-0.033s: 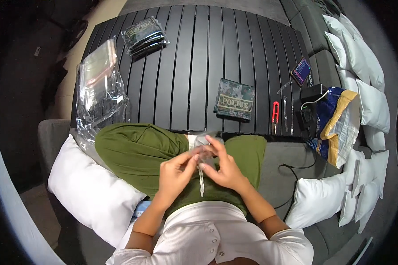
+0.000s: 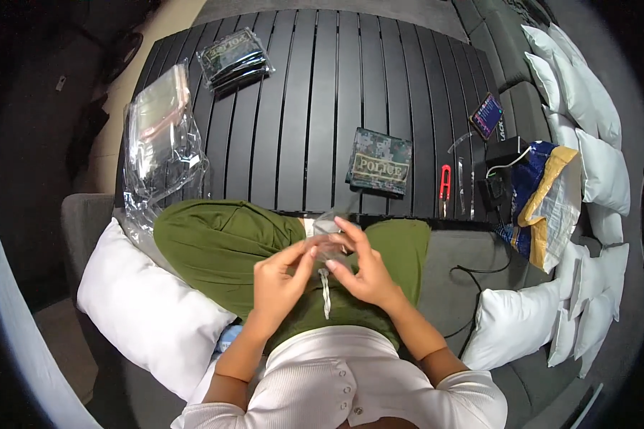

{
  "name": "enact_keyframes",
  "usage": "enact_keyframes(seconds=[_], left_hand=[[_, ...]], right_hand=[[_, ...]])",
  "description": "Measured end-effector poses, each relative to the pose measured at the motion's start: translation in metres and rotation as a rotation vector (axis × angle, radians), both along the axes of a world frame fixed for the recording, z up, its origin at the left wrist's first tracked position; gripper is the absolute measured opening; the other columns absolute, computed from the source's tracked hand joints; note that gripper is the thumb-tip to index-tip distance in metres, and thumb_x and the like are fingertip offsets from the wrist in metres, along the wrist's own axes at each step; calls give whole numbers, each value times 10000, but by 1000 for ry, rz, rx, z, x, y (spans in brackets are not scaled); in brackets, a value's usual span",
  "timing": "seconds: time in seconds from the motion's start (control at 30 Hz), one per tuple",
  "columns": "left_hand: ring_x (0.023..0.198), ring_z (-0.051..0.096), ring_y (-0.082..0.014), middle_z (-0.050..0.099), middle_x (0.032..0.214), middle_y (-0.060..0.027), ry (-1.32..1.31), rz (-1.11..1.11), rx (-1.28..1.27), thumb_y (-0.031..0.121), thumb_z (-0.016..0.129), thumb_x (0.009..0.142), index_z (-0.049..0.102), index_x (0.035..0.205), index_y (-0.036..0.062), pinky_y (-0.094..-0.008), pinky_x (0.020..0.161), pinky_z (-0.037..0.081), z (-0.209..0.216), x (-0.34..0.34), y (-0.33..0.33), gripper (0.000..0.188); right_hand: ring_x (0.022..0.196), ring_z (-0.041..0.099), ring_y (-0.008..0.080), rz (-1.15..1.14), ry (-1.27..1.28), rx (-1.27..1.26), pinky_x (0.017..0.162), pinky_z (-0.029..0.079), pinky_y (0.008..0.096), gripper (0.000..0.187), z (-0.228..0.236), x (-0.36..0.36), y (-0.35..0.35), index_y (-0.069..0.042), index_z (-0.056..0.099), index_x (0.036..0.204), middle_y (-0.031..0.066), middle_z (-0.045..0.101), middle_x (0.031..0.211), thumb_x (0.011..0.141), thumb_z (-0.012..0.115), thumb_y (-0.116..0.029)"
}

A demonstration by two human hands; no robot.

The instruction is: Fold a camouflage police patch and place it into a plastic zip-lock bag.

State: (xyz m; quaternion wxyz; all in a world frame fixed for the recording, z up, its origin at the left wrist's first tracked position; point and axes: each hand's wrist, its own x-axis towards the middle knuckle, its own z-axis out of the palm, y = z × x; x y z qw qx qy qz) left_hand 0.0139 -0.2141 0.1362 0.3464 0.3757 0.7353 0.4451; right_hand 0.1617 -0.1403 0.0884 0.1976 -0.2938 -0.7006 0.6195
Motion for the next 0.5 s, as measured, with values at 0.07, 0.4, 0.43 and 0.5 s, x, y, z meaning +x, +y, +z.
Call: enact_keyframes(seconds=[0.07,0.4,0.43,0.5], left_hand=[[728,624,-92,681,829,-78,39,76,110,50,587,831,663,970,4,-213,666,489,6,-3,3,165],[744,595,-79,657,867,-59,-292,51,144,28,601,825,628,890,-20,-204,677,472,-18,-4,9,86],[779,589,-85,648,899,-64,-347,71,140,38,577,848,596,878,-19,-208,686,468,-30,-8,10,67],[801,590,-95,645,915,-72,-385,110,167,43,554,862,568,865,-10,-218,686,474,-40,-16,9,55]], right_hand=[[1171,462,248,-11,57,-19,961,369,364,769,2,-3,3,-2,193,1367,184,455,1252,771,657,-142],[1104,535,233,-278,121,-25,902,421,313,459,3,-28,5,8,393,1238,147,540,1176,812,562,-9],[1050,572,232,-308,101,13,877,441,306,392,4,-31,7,16,449,1181,152,574,1120,803,549,13],[1029,582,234,-314,58,125,867,447,307,370,-4,-32,12,13,471,1161,156,588,1088,799,546,17]])
